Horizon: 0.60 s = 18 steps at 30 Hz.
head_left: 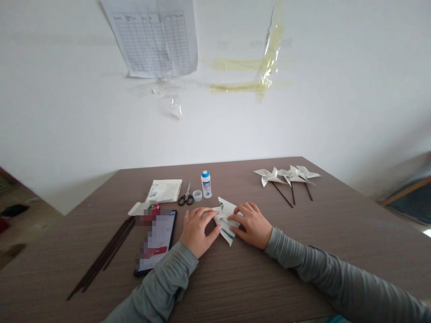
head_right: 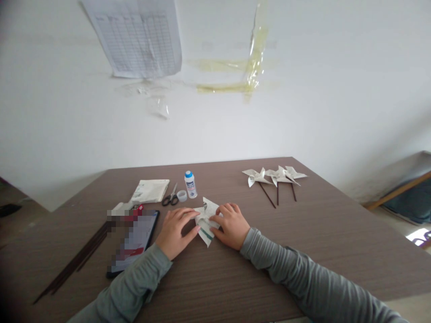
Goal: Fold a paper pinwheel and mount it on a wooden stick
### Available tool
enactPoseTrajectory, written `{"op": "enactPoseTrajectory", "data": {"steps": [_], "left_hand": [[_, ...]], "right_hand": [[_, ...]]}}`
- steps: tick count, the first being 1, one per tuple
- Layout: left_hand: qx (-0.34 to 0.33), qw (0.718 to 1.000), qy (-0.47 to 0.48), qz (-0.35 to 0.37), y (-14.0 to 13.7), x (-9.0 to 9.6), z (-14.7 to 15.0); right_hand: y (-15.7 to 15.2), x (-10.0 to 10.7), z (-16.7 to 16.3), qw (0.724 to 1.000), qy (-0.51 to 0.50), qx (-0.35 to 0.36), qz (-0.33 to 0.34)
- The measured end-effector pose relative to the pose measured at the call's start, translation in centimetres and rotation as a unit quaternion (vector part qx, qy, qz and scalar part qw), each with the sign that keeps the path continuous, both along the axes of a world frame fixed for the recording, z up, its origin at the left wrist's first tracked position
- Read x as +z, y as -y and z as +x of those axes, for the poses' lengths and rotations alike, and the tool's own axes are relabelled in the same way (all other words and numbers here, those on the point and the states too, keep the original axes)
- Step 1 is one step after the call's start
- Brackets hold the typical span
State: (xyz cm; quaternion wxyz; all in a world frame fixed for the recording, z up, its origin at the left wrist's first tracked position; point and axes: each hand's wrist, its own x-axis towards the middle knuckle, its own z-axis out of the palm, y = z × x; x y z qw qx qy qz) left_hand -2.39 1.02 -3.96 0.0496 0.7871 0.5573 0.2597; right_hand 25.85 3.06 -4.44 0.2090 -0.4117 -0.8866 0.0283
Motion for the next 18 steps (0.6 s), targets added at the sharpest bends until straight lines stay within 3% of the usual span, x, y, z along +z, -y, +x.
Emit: {"op": "enactPoseTrajectory", "data": {"steps": [12,18], "left_hand": [[0.012,0.998,-0.048,-0.050,0.7,1.4,0.9],[-0.003,0.997,-0.047,-0.054,0.4,0.2,0.1]], "right_hand": [[0.5,1.5,-1.1,0.997,0.039,-0.013,-0.072],[0.3,2.1,-1.8,0.994,0.056,-0.025,-0.086]]}}
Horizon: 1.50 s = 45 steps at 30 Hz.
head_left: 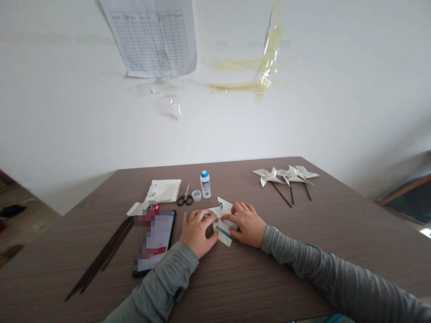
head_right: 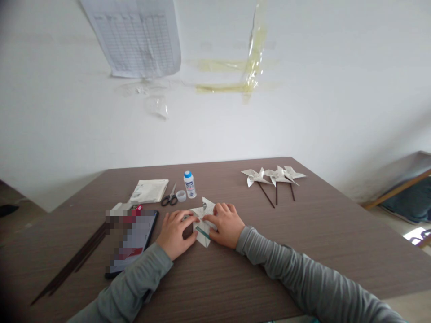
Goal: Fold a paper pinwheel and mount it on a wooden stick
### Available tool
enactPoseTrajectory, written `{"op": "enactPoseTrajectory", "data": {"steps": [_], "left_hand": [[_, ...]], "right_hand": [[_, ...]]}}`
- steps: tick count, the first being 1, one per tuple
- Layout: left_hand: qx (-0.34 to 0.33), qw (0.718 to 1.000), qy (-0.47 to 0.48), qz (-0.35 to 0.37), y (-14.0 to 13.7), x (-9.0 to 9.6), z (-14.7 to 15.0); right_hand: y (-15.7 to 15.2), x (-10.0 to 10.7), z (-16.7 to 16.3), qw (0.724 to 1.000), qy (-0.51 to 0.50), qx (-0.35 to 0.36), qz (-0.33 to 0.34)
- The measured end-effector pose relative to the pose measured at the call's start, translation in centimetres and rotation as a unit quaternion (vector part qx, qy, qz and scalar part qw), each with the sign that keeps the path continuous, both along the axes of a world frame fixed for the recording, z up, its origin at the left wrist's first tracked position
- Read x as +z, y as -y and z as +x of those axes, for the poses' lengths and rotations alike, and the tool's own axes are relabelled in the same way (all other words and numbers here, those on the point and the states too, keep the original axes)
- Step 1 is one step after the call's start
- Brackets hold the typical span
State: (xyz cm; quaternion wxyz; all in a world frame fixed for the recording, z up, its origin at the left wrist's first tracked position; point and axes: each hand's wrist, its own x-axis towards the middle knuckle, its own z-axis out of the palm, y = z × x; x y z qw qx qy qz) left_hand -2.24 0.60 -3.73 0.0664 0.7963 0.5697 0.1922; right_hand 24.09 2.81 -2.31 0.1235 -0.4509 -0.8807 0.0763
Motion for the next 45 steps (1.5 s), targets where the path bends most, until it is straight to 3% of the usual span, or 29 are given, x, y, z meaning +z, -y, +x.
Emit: {"op": "enactPoseTrajectory", "data": {"steps": [6,15,25,37,45], "left_hand": [[0.007,1.000,0.004,0.007,-0.2,-1.0,-0.7],[0.026,0.999,-0.023,-0.017,0.2,0.6,0.0],[0.030,1.000,-0.001,-0.003,-0.1,-0.6,-0.8],[0.035,0.999,-0.006,-0.011,-0.1,-0.7,-1.0],[0.028,0.999,-0.014,-0.009,-0.2,-1.2,-1.3]], "right_hand": [[-0.5,-1.0,0.1,0.999,-0.018,0.001,0.034],[-0.4,-1.8,0.9,0.998,-0.052,-0.019,0.037],[-0.4,-1.7,0.9,0.999,-0.034,-0.005,0.032],[-1.8,-2.0,1.7,0.992,-0.104,-0.039,-0.052],[-2.8,-3.1,2.2,0.985,-0.161,-0.044,-0.038]]}}
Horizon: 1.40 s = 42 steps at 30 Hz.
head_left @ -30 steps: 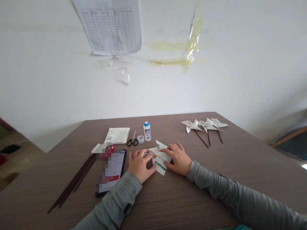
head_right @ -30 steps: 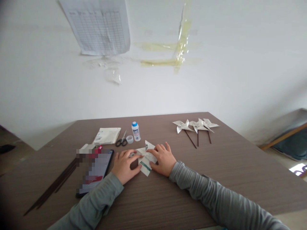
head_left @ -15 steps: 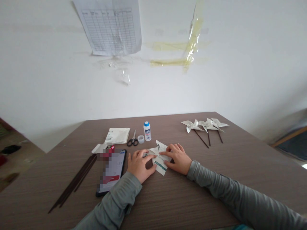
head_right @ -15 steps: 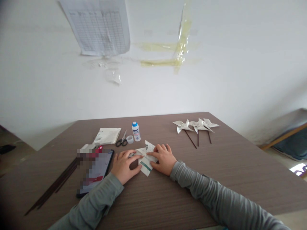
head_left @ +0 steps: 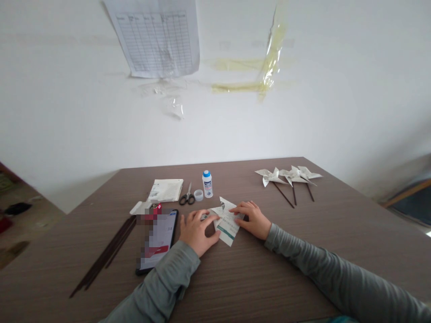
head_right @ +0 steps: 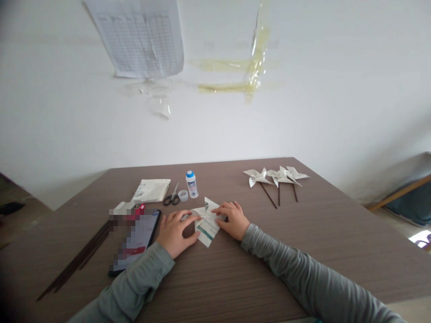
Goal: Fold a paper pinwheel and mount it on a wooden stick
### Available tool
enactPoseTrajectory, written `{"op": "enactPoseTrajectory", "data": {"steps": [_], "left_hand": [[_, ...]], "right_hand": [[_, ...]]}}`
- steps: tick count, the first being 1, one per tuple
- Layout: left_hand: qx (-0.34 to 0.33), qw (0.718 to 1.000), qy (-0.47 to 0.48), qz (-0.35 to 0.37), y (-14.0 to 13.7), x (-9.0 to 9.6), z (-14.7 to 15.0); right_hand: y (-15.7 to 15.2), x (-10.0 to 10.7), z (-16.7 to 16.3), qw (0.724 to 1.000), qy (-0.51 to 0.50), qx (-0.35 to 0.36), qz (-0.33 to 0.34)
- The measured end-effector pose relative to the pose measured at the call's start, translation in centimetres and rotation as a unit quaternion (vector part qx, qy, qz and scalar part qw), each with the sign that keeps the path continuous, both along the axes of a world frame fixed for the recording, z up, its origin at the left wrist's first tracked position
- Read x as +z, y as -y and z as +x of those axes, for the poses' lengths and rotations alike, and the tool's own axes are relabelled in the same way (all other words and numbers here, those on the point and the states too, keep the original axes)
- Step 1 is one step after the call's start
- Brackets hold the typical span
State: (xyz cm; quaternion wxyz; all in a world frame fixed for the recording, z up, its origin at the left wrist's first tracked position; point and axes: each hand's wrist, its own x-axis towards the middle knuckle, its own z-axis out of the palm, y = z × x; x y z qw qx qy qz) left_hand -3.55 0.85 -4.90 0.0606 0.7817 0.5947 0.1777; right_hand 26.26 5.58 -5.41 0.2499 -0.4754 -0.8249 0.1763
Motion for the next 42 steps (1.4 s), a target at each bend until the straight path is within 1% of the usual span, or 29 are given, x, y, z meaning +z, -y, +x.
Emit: {"op": "enactPoseTrajectory", "data": {"steps": [3,5,7,9,11,12,14,16,18,20,21,24,28,31,34,38,42], "left_hand": [[0.002,1.000,-0.002,-0.001,0.0,0.0,-0.1],[0.002,1.000,0.003,0.000,-0.1,0.0,-0.1],[0.003,1.000,0.008,-0.002,-0.1,0.0,-0.2],[0.004,1.000,0.009,-0.006,-0.1,-0.1,-0.2],[0.008,1.000,0.010,-0.007,-0.2,-0.2,-0.2],[0.010,1.000,0.011,-0.005,-0.2,-0.3,-0.3],[0.011,1.000,0.015,0.000,-0.2,-0.5,-0.3],[0.009,1.000,0.016,0.003,-0.2,-0.6,-0.4],[0.007,1.000,0.014,0.002,-0.3,-0.5,-0.5],[0.005,1.000,0.013,0.003,-0.3,-0.5,-0.7],[0.005,1.000,0.013,0.004,-0.3,-0.5,-0.7],[0.009,1.000,0.014,-0.001,-0.3,-0.2,-0.9],[0.026,0.999,0.005,-0.039,-0.1,0.6,-0.5],[0.041,0.998,-0.002,-0.050,0.1,1.5,0.0],[0.050,0.997,0.000,-0.050,0.2,1.9,0.3],[0.042,0.998,0.010,-0.043,0.1,1.6,0.1],[0.042,0.998,0.013,-0.048,0.1,1.7,0.1]], "right_hand": [[-0.2,-0.2,0.0,1.000,-0.011,-0.001,0.003],[-0.3,-0.1,0.0,1.000,-0.018,0.000,-0.007],[-0.5,0.2,0.1,0.999,-0.034,-0.003,-0.031],[-1.0,0.6,0.3,0.995,-0.065,-0.006,-0.069],[-1.8,1.2,0.5,0.989,-0.103,0.001,-0.106],[-2.3,1.5,0.6,0.986,-0.119,0.009,-0.114],[-3.7,2.2,0.6,0.987,-0.127,0.032,-0.093],[-5.2,2.8,0.2,0.992,-0.101,0.064,-0.037],[-6.8,3.2,-0.6,0.995,-0.071,0.074,0.021],[-8.3,3.3,-1.6,0.995,-0.045,0.074,0.047],[-9.1,3.3,-2.1,0.995,-0.038,0.080,0.050],[-11.4,2.9,-3.5,0.989,-0.033,0.141,0.042],[-14.1,2.1,-5.3,0.977,-0.104,0.185,0.020],[-15.4,1.6,-6.6,0.965,-0.148,0.217,0.026],[-15.9,1.5,-7.6,0.963,-0.156,0.219,0.022],[-15.7,1.8,-8.1,0.966,-0.158,0.204,0.015],[-15.3,1.8,-8.1,0.969,-0.162,0.187,0.030]]}}
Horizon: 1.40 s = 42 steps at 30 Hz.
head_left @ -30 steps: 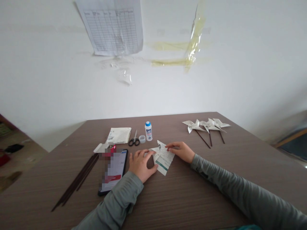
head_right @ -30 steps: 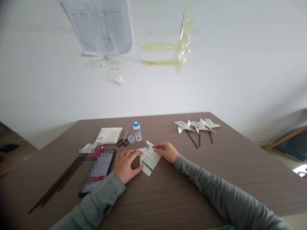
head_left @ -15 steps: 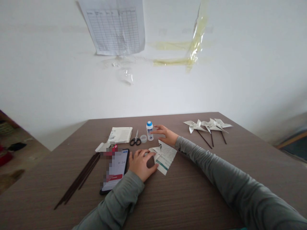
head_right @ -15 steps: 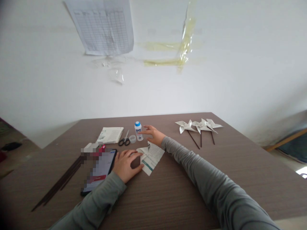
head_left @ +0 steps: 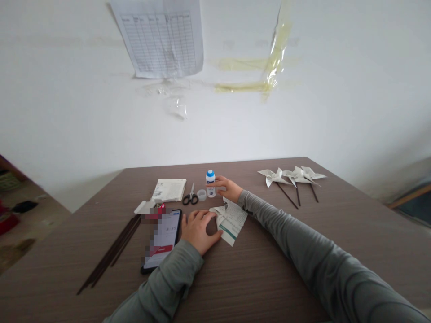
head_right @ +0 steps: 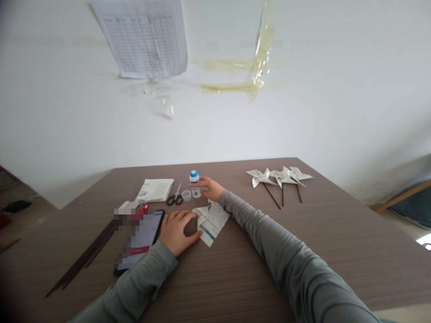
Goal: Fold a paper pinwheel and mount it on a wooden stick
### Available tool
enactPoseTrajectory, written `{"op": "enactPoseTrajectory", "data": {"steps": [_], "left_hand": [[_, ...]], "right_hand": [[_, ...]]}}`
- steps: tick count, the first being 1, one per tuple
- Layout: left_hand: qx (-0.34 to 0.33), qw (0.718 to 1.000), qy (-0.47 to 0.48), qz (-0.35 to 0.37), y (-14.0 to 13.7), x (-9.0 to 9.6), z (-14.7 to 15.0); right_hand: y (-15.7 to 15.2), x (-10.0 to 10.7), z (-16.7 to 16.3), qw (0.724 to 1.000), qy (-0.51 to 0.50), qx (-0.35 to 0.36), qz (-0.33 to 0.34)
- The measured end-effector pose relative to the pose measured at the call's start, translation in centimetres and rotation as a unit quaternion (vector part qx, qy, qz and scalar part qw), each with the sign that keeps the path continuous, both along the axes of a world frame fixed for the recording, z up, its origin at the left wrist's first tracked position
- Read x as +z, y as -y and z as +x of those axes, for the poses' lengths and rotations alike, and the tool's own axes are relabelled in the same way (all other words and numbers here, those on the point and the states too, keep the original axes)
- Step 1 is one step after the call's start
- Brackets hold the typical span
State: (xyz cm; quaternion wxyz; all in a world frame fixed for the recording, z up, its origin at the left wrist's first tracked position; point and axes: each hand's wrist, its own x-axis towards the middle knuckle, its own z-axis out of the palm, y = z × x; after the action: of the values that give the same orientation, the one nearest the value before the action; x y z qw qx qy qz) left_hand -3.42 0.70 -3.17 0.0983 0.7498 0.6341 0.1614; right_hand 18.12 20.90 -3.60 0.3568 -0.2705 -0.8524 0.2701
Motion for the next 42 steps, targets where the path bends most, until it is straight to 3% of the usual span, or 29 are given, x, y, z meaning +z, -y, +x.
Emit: {"op": "enactPoseTrajectory", "data": {"steps": [6,14,24,29,42], "left_hand": [[0.012,1.000,0.002,-0.004,0.2,0.6,0.3],[0.007,1.000,0.010,0.016,0.1,0.3,0.2],[0.022,0.999,0.004,0.025,0.3,0.7,0.6],[0.009,0.999,0.008,0.033,0.3,0.6,0.5],[-0.002,1.000,-0.001,0.024,0.3,0.7,0.6]], "right_hand": [[0.3,-0.4,1.8,0.999,-0.008,-0.024,0.024],[1.0,-0.6,7.5,0.998,-0.007,-0.045,0.033],[4.8,-0.8,12.3,0.994,0.000,-0.072,0.088],[6.9,-1.1,13.2,0.992,-0.013,-0.067,0.107],[7.9,-1.3,12.7,0.972,0.028,-0.200,0.118]]}}
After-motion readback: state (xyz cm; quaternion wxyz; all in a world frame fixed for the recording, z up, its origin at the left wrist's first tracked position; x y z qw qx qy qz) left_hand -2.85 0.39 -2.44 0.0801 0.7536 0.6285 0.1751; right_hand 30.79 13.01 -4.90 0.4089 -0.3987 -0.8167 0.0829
